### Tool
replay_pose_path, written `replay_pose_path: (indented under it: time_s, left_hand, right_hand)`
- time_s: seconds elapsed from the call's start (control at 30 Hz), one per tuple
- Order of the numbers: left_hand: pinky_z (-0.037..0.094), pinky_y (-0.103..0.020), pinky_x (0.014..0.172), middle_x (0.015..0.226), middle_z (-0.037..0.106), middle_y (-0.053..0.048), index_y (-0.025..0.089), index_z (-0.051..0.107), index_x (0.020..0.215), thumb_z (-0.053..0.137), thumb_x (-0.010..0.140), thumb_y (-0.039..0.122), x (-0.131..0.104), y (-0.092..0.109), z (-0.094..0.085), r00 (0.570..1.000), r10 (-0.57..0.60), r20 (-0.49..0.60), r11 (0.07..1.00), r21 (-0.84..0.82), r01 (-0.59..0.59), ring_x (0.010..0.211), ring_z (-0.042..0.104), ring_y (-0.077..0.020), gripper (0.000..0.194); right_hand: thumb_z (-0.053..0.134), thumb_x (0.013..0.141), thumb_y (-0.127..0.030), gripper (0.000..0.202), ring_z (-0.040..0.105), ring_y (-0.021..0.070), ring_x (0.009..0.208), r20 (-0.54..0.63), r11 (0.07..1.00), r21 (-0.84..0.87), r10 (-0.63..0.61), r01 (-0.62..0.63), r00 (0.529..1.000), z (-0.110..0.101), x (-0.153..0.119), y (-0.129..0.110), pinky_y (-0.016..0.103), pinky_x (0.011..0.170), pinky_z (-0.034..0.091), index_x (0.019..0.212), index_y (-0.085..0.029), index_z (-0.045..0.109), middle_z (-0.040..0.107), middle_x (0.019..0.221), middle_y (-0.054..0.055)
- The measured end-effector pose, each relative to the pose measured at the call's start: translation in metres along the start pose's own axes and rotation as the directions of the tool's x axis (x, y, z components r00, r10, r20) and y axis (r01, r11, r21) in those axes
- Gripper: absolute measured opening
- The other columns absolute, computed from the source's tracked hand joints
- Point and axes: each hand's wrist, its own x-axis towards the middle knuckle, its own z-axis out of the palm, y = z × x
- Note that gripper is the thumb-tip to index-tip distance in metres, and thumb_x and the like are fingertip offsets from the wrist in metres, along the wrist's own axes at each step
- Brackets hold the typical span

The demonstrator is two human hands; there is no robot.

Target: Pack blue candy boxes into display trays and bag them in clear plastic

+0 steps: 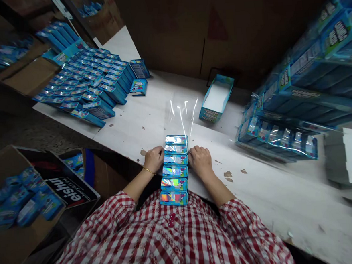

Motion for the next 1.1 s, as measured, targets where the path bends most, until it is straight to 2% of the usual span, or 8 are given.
replay_pose_path:
  time_s: [0.2,0.37,0.47,0.6,0.73,0.87,0.97,1.1]
  left_hand:
    - [0.036,-0.030,0.065,0.089,0.069,-0.014,0.017,0.067,0.084,0.029,0.091,0.038,0.015,0.000,0.001,0.996,-0.088,0.035,0.996,0.033,0.087,0.084,0.063,-0.0245,0.044]
    - [0.038,-0.030,0.065,0.092,0.069,-0.013,0.018,0.067,0.086,0.034,0.089,0.035,0.020,0.003,-0.004,0.994,-0.047,0.103,0.997,0.071,0.040,0.087,0.063,-0.0252,0.038]
    - [0.039,-0.030,0.065,0.092,0.068,-0.013,0.018,0.066,0.086,0.033,0.090,0.035,0.019,0.004,-0.003,0.993,-0.065,0.094,0.997,0.047,0.061,0.088,0.063,-0.0254,0.037]
    - [0.039,-0.029,0.066,0.088,0.068,-0.010,0.018,0.054,0.109,0.037,0.090,0.039,0.016,0.003,0.000,0.995,-0.102,-0.003,0.993,-0.055,0.102,0.083,0.063,-0.0229,0.034]
    - [0.038,-0.027,0.064,0.090,0.068,-0.007,0.021,0.059,0.096,0.043,0.087,0.036,0.021,-0.002,0.001,0.997,-0.045,0.056,0.996,-0.075,0.049,0.085,0.062,-0.0214,0.024]
    - [0.038,-0.025,0.066,0.088,0.068,-0.004,0.022,0.063,0.091,0.046,0.084,0.029,0.027,-0.009,0.002,0.998,0.018,0.059,0.989,-0.145,-0.010,0.084,0.062,-0.0181,0.020]
    - [0.038,-0.026,0.067,0.088,0.068,-0.006,0.020,0.064,0.086,0.041,0.087,0.032,0.027,-0.012,0.003,0.998,0.052,0.029,0.995,-0.085,-0.049,0.084,0.061,-0.0194,0.026]
    - [0.037,-0.028,0.067,0.093,0.067,-0.011,0.017,0.061,0.091,0.033,0.091,0.032,0.017,-0.006,0.002,1.000,-0.005,0.019,0.999,0.039,0.004,0.085,0.062,-0.0211,0.032]
  right_hand:
    - [0.044,0.089,-0.025,0.020,0.051,0.0169,0.077,0.181,0.997,0.039,0.064,-0.072,0.982,0.002,0.010,0.002,0.029,0.067,0.025,0.081,-0.019,0.062,0.063,0.085,0.005]
    - [0.043,0.090,-0.024,0.021,0.051,0.0181,0.076,0.225,1.000,-0.020,0.015,-0.010,0.974,0.002,0.014,0.004,0.030,0.067,0.023,0.081,-0.017,0.061,0.063,0.085,0.006]
    - [0.043,0.090,-0.024,0.021,0.050,0.0187,0.077,0.216,0.998,-0.031,-0.041,0.048,0.976,0.003,0.013,0.006,0.031,0.069,0.023,0.081,-0.016,0.060,0.064,0.085,0.007]
    - [0.047,0.088,-0.023,0.016,0.049,0.0182,0.077,0.181,0.996,-0.007,-0.082,0.084,0.980,0.006,0.009,0.009,0.030,0.070,0.024,0.082,-0.016,0.060,0.063,0.085,0.007]
    - [0.047,0.087,-0.022,0.016,0.047,0.0178,0.076,0.142,0.996,0.018,-0.091,0.089,0.986,0.010,0.007,0.011,0.030,0.070,0.024,0.082,-0.017,0.060,0.062,0.084,0.006]
    - [0.045,0.087,-0.022,0.018,0.047,0.0172,0.074,0.115,0.994,0.063,-0.090,0.083,0.989,0.014,0.008,0.013,0.029,0.069,0.024,0.079,-0.017,0.060,0.062,0.081,0.006]
    - [0.044,0.088,-0.023,0.020,0.046,0.0168,0.073,0.097,0.993,0.093,-0.082,0.073,0.992,0.016,0.008,0.013,0.028,0.069,0.024,0.076,-0.017,0.059,0.061,0.079,0.005]
    - [0.043,0.089,-0.022,0.022,0.047,0.0165,0.074,0.059,0.991,0.121,-0.057,0.049,0.997,0.016,0.003,0.013,0.028,0.070,0.026,0.073,-0.017,0.058,0.060,0.077,0.005]
